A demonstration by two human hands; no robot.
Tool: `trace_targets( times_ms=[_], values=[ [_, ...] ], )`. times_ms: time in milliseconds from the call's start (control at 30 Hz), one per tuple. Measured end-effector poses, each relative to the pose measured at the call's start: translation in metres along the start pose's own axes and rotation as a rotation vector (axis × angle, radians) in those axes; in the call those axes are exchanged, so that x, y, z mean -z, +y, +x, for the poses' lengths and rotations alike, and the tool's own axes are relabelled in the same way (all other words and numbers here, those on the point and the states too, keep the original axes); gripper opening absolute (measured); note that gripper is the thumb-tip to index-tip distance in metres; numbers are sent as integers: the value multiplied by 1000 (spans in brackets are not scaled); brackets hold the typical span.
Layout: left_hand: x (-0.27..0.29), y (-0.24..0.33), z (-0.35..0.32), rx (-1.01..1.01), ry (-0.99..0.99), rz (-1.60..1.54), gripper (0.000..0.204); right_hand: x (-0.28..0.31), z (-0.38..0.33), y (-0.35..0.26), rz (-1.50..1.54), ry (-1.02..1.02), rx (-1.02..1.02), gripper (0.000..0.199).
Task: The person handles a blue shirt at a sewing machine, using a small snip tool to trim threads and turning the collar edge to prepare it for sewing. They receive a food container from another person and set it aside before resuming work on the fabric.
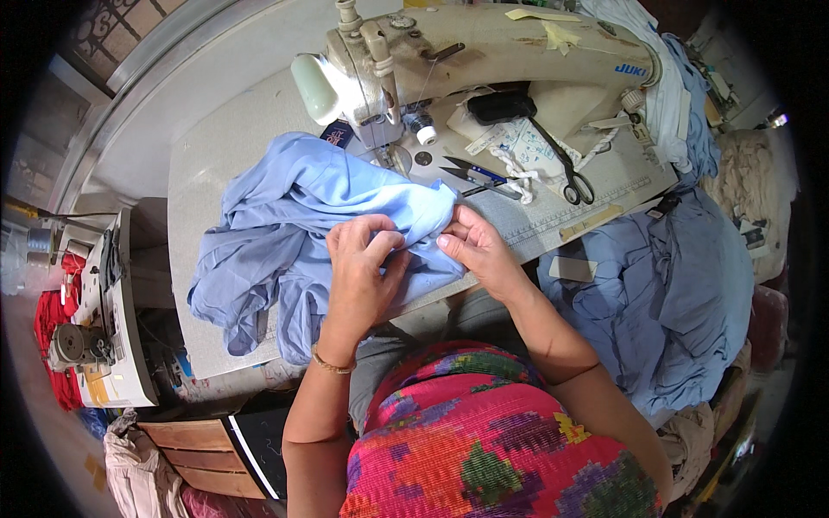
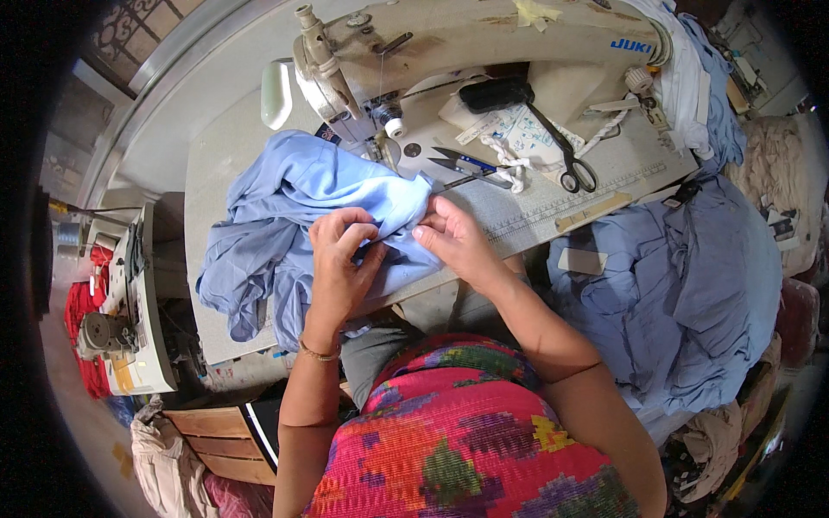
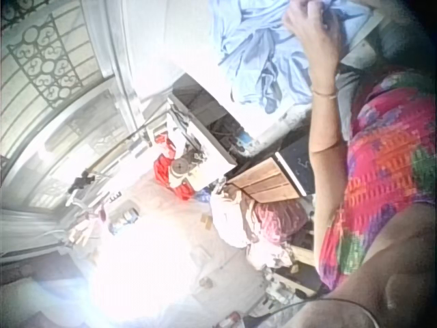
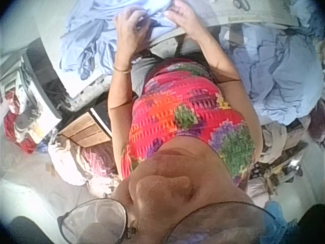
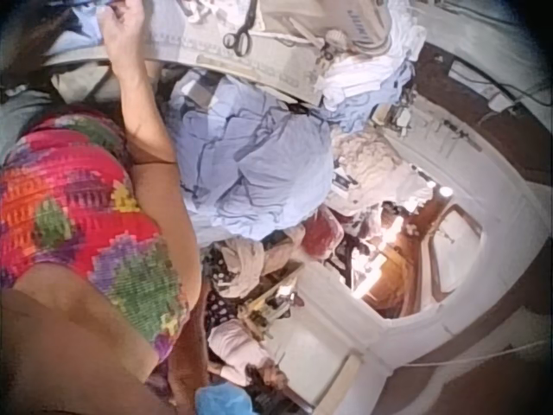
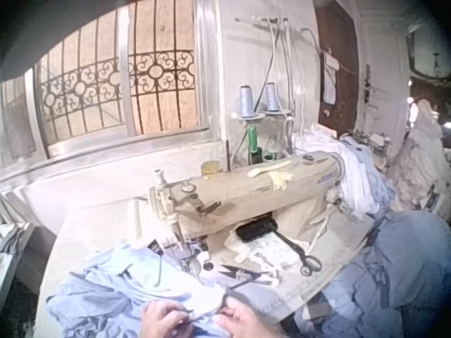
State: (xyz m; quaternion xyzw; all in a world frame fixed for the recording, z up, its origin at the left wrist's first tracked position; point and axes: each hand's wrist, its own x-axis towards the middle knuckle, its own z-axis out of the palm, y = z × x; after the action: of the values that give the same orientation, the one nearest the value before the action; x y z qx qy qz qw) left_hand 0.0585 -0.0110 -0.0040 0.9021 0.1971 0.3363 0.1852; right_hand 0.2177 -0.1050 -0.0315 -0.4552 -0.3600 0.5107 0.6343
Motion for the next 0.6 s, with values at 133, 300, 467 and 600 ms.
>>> trace_targets(
  times_ms=[133,300,467,600],
  values=[
    [3,5,4,-17,26,-19,21,3,-9,9,-379,268,67,48],
    [16,11,10,-29,-141,6,15,-14,-8,-33,-1101,22,640,64],
    [16,10,7,53,-214,-56,17,-14,12,-26,-1039,-176,418,56],
    [15,6,7,125,-169,-207,19,-11,16,-20,-565,-144,233,37]
  ],
)
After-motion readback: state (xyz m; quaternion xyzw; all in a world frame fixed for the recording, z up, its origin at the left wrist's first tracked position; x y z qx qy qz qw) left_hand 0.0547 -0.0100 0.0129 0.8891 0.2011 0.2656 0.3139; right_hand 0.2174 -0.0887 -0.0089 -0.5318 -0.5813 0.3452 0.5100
